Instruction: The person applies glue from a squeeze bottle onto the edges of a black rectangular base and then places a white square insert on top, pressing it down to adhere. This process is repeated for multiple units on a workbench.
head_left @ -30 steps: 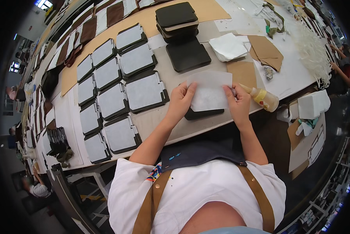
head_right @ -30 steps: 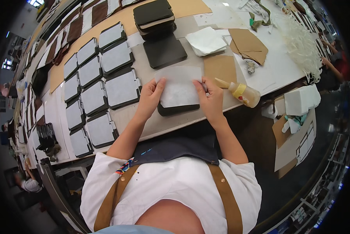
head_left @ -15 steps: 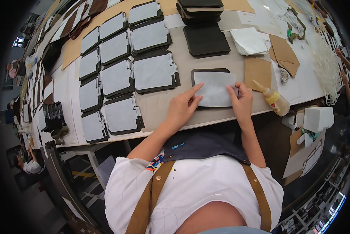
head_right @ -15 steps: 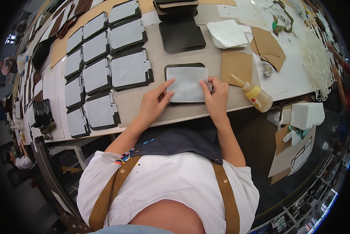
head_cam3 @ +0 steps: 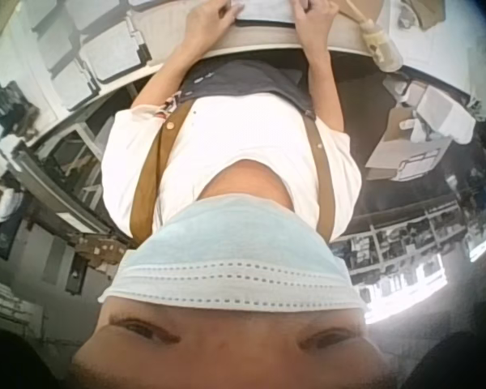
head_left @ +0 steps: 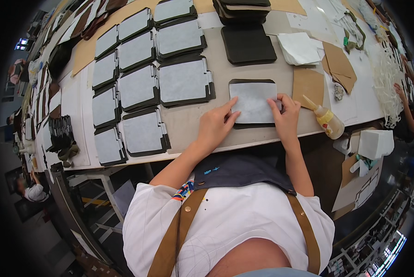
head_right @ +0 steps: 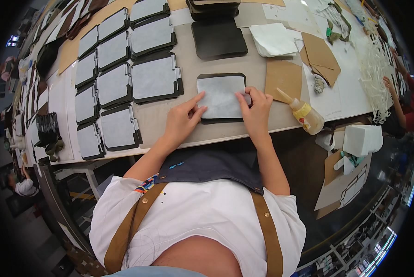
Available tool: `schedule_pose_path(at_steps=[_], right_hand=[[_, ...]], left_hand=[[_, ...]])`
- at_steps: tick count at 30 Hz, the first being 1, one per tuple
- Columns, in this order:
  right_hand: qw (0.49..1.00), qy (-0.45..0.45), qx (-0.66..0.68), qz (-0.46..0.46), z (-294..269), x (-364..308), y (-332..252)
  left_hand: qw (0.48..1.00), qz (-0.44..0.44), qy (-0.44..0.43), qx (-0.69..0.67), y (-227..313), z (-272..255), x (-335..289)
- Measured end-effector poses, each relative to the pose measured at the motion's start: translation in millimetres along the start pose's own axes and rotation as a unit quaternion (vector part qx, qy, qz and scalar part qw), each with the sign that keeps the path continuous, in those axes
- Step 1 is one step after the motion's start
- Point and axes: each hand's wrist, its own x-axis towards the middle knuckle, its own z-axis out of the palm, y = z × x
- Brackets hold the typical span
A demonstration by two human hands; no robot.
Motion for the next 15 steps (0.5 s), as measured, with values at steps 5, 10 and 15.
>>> schedule_pose_path(at_steps=[5,10,15], right_hand=[[1.0,0.0,-0.011,-0.004,0,0,1],[1.0,0.005,-0.021,-0.002,-4,1,-5],[0.995,0.038,-0.066,-0.061,-6,1,-12]], left_hand=[[1.0,0.003,0.004,0.01,0,1,1],[1.0,-0.002,0.002,0.025,1,2,1],[1.0,-0.014,-0.006,0.025,2,2,2]])
